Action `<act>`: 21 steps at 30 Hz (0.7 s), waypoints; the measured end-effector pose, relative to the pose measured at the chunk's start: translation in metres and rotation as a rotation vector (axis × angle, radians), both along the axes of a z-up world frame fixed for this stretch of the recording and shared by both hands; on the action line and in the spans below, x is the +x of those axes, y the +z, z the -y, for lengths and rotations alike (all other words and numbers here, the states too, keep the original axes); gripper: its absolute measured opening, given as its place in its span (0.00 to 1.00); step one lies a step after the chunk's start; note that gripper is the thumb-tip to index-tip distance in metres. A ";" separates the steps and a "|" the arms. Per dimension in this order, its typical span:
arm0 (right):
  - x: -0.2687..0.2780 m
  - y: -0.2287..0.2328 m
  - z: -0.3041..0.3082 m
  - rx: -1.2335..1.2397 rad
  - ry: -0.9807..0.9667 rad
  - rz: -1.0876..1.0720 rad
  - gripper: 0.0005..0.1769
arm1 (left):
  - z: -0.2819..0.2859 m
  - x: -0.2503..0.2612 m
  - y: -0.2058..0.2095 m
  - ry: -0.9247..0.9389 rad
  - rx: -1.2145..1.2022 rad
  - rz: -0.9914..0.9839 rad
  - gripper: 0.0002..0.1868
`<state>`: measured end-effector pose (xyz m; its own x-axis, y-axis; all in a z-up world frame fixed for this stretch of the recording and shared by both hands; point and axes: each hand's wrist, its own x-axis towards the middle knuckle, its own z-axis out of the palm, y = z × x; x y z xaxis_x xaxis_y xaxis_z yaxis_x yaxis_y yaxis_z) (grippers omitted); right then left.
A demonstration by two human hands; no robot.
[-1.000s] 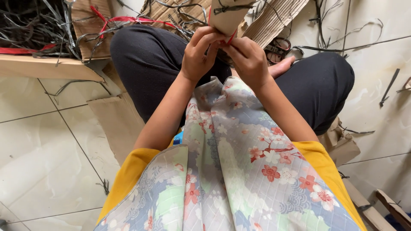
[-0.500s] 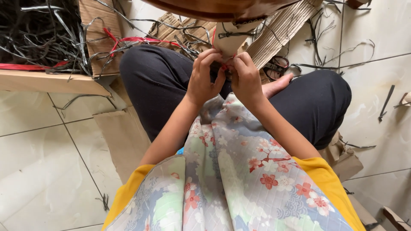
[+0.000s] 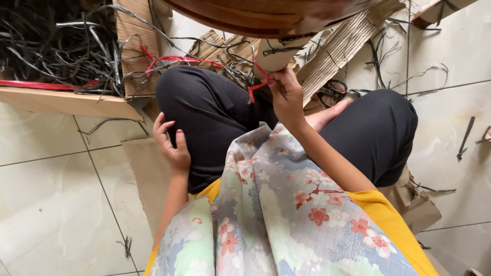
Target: Wrapping wooden chair legs with protective cardboard and securing them with plastic ties
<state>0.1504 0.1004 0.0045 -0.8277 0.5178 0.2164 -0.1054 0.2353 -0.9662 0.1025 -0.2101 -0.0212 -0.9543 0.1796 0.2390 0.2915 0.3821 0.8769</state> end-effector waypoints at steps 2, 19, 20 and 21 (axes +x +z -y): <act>-0.005 -0.007 0.000 0.009 -0.008 -0.003 0.05 | 0.023 0.000 -0.046 0.042 0.086 0.092 0.13; -0.036 -0.009 0.036 0.031 -0.311 0.127 0.05 | 0.083 -0.027 -0.150 -0.001 -0.693 0.177 0.16; -0.039 -0.009 0.037 0.067 -0.332 0.152 0.06 | 0.085 -0.036 -0.152 -0.004 -0.741 0.123 0.16; -0.040 -0.008 0.038 0.102 -0.354 0.177 0.06 | 0.086 -0.043 -0.155 -0.008 -0.789 0.070 0.16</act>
<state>0.1102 0.0629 -0.0038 -0.6316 0.7604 0.1515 0.1651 0.3227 -0.9320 0.0596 -0.2960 -0.1759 -0.9605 0.2776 -0.0221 0.2508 0.8969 0.3644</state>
